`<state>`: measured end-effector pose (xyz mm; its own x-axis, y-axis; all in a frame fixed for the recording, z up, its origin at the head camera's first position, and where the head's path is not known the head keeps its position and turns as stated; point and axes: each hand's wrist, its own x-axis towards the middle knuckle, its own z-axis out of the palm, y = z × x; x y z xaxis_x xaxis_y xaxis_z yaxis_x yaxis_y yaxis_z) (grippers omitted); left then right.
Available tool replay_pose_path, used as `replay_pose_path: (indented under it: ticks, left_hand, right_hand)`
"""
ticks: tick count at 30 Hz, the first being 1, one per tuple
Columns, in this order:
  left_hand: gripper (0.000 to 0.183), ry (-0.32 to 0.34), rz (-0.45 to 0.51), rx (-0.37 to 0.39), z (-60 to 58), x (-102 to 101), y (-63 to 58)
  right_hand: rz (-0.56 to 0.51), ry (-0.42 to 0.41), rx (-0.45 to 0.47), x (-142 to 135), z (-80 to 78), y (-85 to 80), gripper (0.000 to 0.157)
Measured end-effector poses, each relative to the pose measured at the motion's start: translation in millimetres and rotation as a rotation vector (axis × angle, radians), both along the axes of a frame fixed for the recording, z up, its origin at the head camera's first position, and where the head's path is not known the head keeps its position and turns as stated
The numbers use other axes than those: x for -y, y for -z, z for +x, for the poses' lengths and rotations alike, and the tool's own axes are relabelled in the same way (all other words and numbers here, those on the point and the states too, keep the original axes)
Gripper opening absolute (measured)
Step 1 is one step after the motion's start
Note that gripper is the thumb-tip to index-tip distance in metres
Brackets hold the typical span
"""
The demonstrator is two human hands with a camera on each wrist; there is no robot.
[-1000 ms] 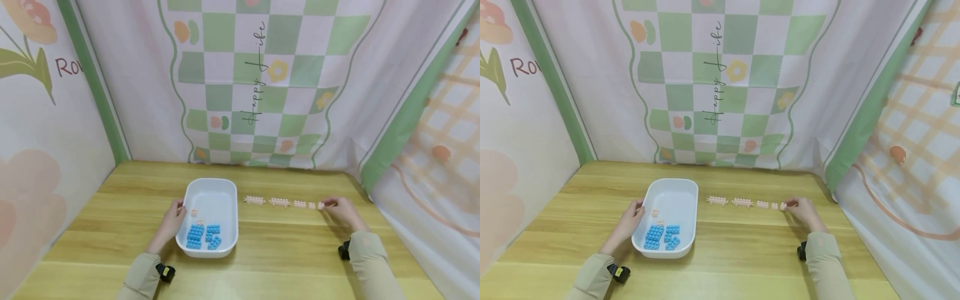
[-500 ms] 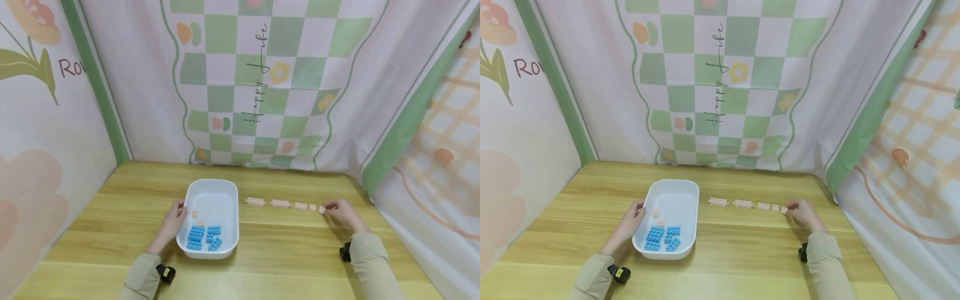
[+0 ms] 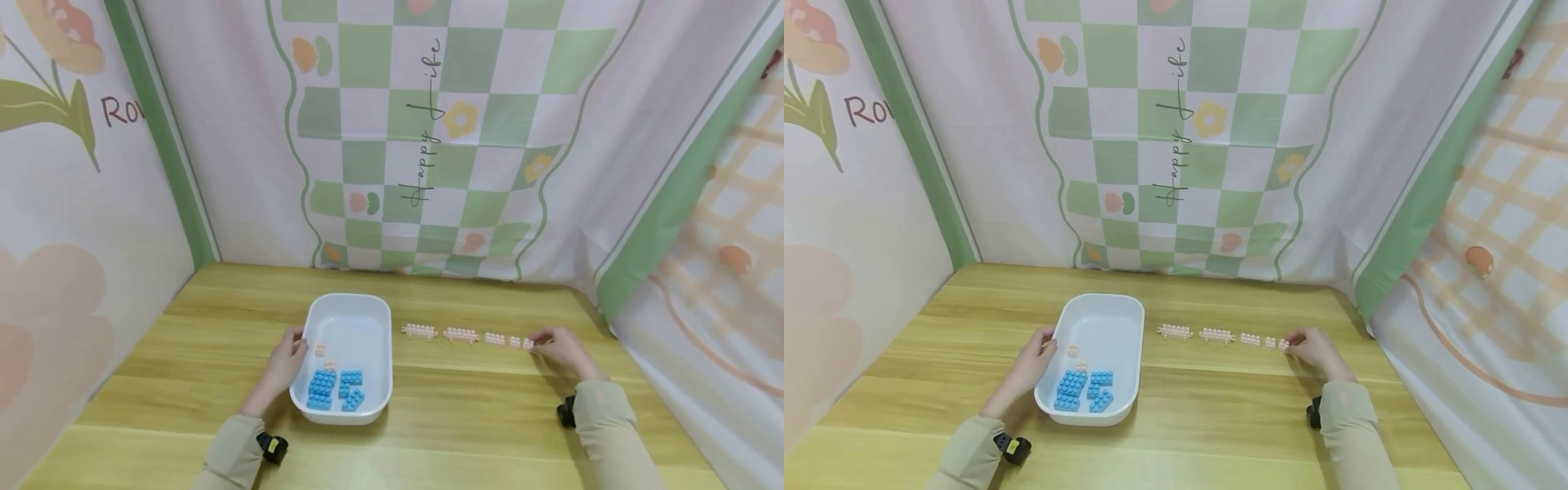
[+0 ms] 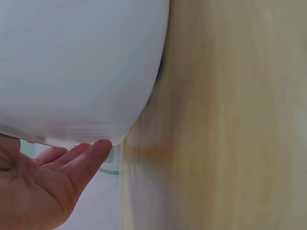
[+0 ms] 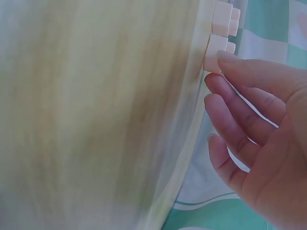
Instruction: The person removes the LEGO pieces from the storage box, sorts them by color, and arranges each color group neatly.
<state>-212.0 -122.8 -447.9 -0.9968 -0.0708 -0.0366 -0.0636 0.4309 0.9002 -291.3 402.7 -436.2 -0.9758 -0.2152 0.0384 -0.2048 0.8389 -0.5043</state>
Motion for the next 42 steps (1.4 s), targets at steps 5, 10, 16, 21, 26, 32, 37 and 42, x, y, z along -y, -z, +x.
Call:
replay_pose_path:
  ticks: [5,10,16,21,26,32,37,42]
  left_hand:
    - [0.041,-0.005,0.001,-0.005,0.0,-0.4,0.7]
    - [0.041,-0.002,0.001,-0.001,0.0,-0.2,0.6]
    - [0.041,0.002,-0.001,0.009,1.0,-0.6,-0.8]
    - [0.042,0.002,-0.006,0.011,1.5,-0.2,-1.2]
    - [0.043,0.002,-0.003,0.033,-0.2,0.2,-1.8]
    - [0.043,0.004,-0.004,0.036,-2.9,-0.6,-2.4]
    - [0.042,0.004,-0.010,0.038,-1.3,-0.4,-0.6]
    - [0.042,0.007,-0.017,0.039,1.8,-2.7,-1.9]
  right_hand:
    - [-0.002,-0.013,-0.006,-0.6,-2.5,0.2,0.024]
    - [-0.003,-0.021,-0.011,-1.4,-3.8,0.9,0.028]
    - [-0.012,-0.015,-0.001,-0.8,2.3,-1.7,0.037]
    - [-0.022,-0.016,-0.027,6.1,7.5,-15.1,0.038]
    - [-0.006,-0.040,-0.097,24.7,6.2,-35.2,0.036]
    - [0.020,-0.073,-0.151,60.8,7.8,-58.0,0.034]
    - [-0.023,-0.130,-0.191,95.9,10.0,-66.9,0.031]
    - [-0.078,-0.199,-0.217,132.1,12.7,-74.0,0.027]
